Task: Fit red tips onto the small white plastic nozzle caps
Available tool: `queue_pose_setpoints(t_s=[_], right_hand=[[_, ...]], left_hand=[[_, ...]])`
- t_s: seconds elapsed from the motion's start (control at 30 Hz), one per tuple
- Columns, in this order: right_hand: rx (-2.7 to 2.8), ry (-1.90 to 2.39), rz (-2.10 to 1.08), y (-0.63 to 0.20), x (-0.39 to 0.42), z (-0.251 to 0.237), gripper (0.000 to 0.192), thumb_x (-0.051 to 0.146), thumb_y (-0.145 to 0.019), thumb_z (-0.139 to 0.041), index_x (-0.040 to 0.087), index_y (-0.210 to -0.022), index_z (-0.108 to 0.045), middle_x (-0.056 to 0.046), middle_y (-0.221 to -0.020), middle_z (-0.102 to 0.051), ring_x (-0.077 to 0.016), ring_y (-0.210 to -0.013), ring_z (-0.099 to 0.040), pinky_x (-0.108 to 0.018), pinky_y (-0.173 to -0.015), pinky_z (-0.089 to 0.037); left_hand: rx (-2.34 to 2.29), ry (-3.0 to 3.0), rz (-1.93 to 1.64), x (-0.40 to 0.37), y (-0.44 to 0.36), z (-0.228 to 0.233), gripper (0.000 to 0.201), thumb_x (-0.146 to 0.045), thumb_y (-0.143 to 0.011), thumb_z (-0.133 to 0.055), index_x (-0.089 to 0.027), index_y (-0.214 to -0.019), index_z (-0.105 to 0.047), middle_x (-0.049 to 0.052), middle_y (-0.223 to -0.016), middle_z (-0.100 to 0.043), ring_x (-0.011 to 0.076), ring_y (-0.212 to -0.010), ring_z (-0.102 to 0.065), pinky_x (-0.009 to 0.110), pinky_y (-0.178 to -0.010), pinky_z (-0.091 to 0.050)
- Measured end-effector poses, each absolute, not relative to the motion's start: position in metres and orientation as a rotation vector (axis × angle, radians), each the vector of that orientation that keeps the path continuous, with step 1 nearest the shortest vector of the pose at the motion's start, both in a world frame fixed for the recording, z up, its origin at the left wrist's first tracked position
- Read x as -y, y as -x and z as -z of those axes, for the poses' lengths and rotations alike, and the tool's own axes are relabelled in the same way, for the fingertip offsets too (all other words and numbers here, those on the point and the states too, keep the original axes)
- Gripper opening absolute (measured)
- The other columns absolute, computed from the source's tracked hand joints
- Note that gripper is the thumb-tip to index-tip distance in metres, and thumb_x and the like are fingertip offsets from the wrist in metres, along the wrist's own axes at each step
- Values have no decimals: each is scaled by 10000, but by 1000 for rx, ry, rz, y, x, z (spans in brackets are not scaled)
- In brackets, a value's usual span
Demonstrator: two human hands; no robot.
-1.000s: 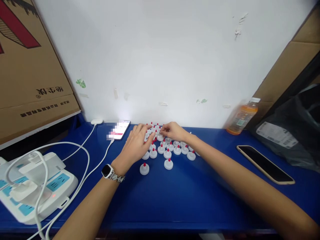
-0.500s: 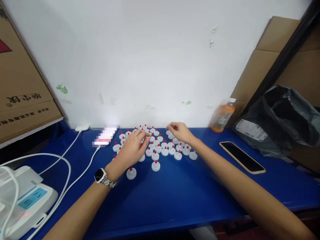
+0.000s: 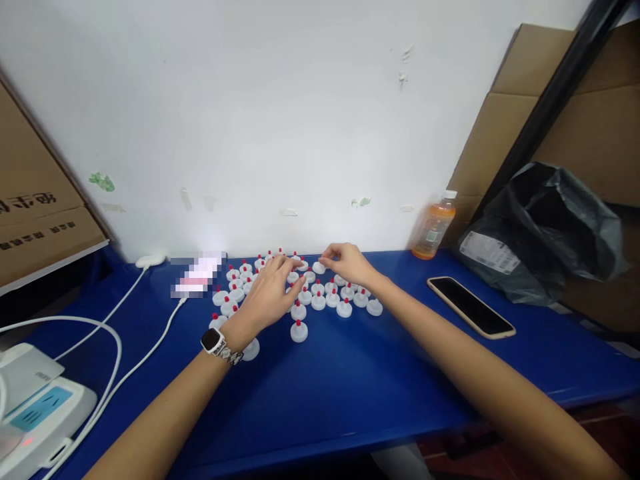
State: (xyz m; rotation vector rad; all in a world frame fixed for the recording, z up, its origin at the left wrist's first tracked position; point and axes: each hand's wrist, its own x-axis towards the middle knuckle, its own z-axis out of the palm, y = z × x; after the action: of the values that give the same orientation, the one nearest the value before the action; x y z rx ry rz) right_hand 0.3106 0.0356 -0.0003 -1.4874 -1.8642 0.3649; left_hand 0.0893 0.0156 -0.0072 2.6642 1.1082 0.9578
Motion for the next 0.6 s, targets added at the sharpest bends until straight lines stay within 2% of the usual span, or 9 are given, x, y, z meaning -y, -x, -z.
queue_pose_setpoints(t_s=[0.1, 0.23, 0.33, 0.47, 0.6], right_hand=[[1788, 1192, -621, -283, -20, -7, 249, 393, -841, -651, 150, -857, -698, -33, -781, -710, -129, -657, -568, -257, -638, -431], [1794, 1076, -696, -251, -18, -9, 336, 468, -889, -581, 154, -862, -696, -28, -777, -705, -131, -659, -561, -258, -638, -425], [1938, 1221, -533, -240, -33, -4, 296, 394, -920, -536, 166, -857, -715, -32, -814, -725, -147, -721, -588, -286, -721, -413], [2261, 1451, -157, -227, -53, 6, 170, 299, -849, -622, 195, -790, -744, -41, -804, -731, -212, -874, -595, -386, -891, -320], [2391, 1551, 77, -208, -59, 7, 187, 309, -848, -626, 183, -809, -758, -103, -866, -737, -280, -1001, -556, -424, -914, -260]], left_hand=[[-1136, -2649, -981, -15, -78, 9, 428, -471, -972, -472, -200, -1301, -511, 115, -1266, -567, 286, -1191, -512, 462, -1009, -426], [-1185, -2578, -910, -14, -53, 11, 415, -477, -1001, -394, -208, -1296, -507, 86, -1065, -639, 257, -982, -597, 432, -881, -479], [-1276, -2564, -896, -14, -27, 15, 407, -462, -998, -398, -213, -1309, -482, 91, -1097, -633, 265, -993, -602, 434, -871, -482], [-1340, -2623, -824, -14, -4, 23, 362, -451, -996, -389, -190, -1207, -521, 116, -1168, -605, 286, -1057, -578, 475, -928, -466], [-1370, -2702, -790, -13, -3, 26, 357, -427, -1001, -378, -178, -1210, -525, 124, -1190, -571, 304, -1124, -526, 511, -973, -440]])
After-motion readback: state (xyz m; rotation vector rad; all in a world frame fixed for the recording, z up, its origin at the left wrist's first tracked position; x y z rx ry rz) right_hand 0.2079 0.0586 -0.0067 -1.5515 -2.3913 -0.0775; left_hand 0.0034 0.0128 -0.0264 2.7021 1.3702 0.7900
